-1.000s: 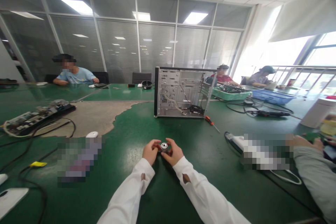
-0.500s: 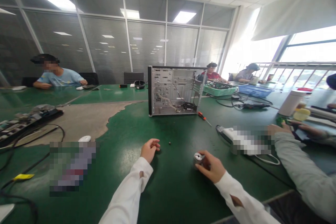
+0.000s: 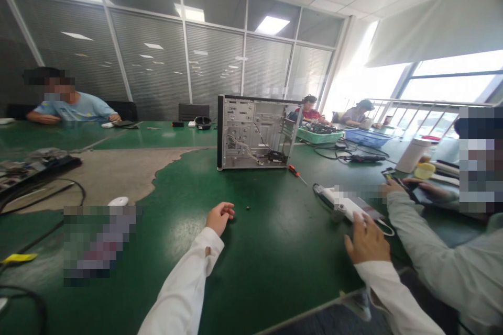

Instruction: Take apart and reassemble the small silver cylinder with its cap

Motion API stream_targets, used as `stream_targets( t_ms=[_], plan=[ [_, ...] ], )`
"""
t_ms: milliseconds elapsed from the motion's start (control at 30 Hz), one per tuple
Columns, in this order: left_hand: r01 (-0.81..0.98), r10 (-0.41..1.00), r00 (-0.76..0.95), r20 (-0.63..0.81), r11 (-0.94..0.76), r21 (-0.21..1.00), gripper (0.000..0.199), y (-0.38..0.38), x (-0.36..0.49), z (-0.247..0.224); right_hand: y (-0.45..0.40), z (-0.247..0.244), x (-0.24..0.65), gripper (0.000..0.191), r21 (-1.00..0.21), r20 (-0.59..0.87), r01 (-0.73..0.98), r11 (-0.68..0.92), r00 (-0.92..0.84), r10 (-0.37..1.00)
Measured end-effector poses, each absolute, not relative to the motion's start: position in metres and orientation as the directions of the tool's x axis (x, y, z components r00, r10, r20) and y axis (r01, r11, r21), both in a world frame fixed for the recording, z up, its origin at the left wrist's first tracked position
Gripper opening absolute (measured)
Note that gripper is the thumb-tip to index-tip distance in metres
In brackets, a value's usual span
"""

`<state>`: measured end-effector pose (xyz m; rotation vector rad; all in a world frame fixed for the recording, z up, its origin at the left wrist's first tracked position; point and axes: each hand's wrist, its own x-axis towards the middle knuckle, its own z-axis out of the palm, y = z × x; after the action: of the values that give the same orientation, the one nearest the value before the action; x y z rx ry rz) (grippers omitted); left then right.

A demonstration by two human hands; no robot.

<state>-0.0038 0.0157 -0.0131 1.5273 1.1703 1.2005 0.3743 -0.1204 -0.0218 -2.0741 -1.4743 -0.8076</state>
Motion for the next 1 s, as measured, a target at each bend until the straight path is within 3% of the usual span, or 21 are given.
stream_targets(
  t_ms=[67, 167, 233, 367, 500, 567, 800, 900, 1000],
  plan=[
    [0.165, 0.976, 0.098, 0.193, -0.207, 0.964, 0.030, 0.015, -0.004, -0.013, -0.113, -0.020, 0.330, 0.057, -0.032, 0.662, 0.990, -0.135, 0.122, 0.740],
    [0.173, 0.975, 0.100, 0.198, -0.213, 0.962, 0.030, 0.015, -0.004, -0.013, -0.091, -0.019, 0.259, 0.056, -0.081, 0.498, 0.983, 0.163, -0.102, 0.861],
    [0.177, 0.975, 0.101, 0.198, -0.214, 0.961, 0.030, 0.015, -0.004, -0.013, -0.071, -0.016, 0.218, 0.056, -0.119, 0.406, 0.955, 0.271, -0.203, 0.891],
    [0.191, 0.974, 0.095, 0.205, -0.220, 0.956, 0.032, 0.015, -0.003, -0.015, -0.028, -0.009, 0.167, 0.058, -0.099, 0.340, 0.929, 0.357, -0.306, 0.889],
    [0.198, 0.974, 0.090, 0.207, -0.222, 0.955, 0.033, 0.016, -0.002, -0.016, -0.007, -0.005, 0.154, 0.033, -0.050, 0.336, 0.911, 0.409, -0.370, 0.866],
    [0.202, 0.974, 0.088, 0.207, -0.221, 0.954, 0.033, 0.016, -0.002, -0.017, -0.009, -0.004, 0.159, 0.028, -0.053, 0.340, 0.895, 0.442, -0.400, 0.851],
    [0.214, 0.976, 0.087, 0.198, -0.212, 0.953, 0.034, 0.015, -0.002, -0.015, -0.056, -0.005, 0.223, 0.023, -0.142, 0.351, 0.905, 0.401, -0.333, 0.875],
    [0.222, 0.977, 0.084, 0.194, -0.208, 0.953, 0.033, 0.015, -0.002, -0.015, -0.077, -0.004, 0.281, 0.022, -0.167, 0.444, 0.945, 0.281, -0.183, 0.877],
    [0.236, 0.978, 0.081, 0.192, -0.206, 0.950, 0.034, 0.014, -0.002, -0.014, -0.095, 0.004, 0.349, 0.024, -0.129, 0.613, 0.991, 0.024, 0.061, 0.787]
  ],
)
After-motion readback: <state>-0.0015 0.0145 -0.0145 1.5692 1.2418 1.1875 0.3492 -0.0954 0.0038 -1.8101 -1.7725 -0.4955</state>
